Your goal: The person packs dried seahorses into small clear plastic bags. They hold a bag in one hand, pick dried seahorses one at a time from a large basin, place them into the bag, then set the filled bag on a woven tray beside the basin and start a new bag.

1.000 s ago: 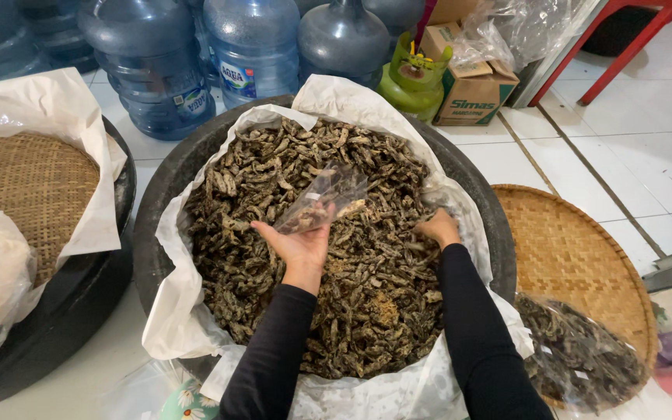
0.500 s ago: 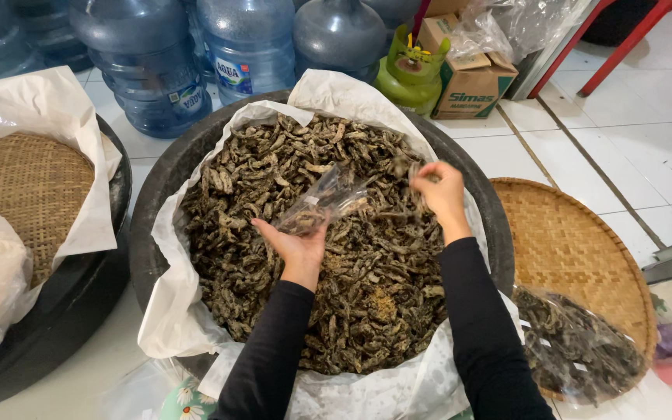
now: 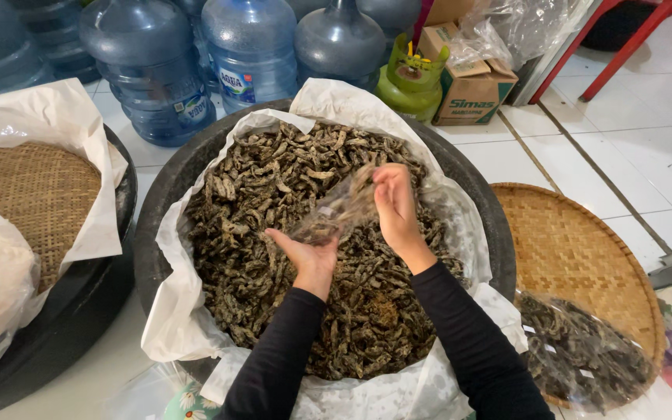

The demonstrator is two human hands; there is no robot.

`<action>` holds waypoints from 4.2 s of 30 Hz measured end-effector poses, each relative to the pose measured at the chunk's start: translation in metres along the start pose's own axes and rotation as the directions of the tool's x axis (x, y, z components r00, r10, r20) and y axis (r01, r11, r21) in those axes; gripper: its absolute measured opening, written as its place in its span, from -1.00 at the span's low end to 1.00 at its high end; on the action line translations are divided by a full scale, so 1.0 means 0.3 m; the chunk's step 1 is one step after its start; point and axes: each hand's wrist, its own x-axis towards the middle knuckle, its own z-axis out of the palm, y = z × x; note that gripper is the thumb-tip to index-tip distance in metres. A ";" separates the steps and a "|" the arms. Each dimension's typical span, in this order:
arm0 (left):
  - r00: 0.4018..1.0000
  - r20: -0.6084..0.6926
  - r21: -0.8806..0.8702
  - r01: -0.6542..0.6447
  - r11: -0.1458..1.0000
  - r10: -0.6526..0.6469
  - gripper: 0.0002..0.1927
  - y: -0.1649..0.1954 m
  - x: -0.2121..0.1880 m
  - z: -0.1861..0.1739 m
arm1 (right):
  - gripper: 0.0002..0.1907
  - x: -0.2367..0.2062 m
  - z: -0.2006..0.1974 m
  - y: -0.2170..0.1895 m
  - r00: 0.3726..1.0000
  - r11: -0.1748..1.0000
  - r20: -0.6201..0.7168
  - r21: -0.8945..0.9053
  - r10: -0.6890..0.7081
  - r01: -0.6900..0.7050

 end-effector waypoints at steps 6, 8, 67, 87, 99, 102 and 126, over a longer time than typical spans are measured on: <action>0.999 0.027 -0.054 -0.032 0.998 0.034 0.30 0.044 0.034 0.006 | -0.58 0.022 -0.019 -0.043 0.993 0.920 0.080 0.375 0.086 -0.110; 0.998 0.058 -0.096 -0.014 0.995 0.019 0.31 0.053 0.034 0.013 | -0.65 0.033 -0.055 -0.056 0.977 0.972 0.117 0.136 0.178 -0.194; 0.989 0.135 -0.045 -0.053 0.998 0.059 -0.57 0.092 0.048 0.056 | -0.64 -0.007 0.044 -0.097 0.956 0.873 0.253 0.420 0.148 -0.247; 0.961 0.275 0.137 -0.039 0.990 0.000 -0.51 0.125 0.086 0.045 | -0.81 -0.048 0.049 -0.100 0.973 0.934 0.194 -0.309 -0.121 0.178; 0.921 0.387 0.060 0.012 0.998 -0.034 -0.53 0.097 0.031 0.055 | -0.60 -0.035 0.088 -0.122 0.969 0.941 0.220 -0.290 -0.112 0.174; 0.918 0.396 0.098 -0.010 0.995 -0.030 -0.55 0.090 0.037 0.050 | -0.47 -0.037 0.092 -0.128 0.940 0.936 0.325 -0.289 -0.104 0.203; 0.979 0.194 -0.116 -0.036 0.993 0.058 -0.45 0.105 0.061 0.048 | -0.67 -0.158 0.139 0.127 0.686 0.691 0.618 -0.685 0.383 0.232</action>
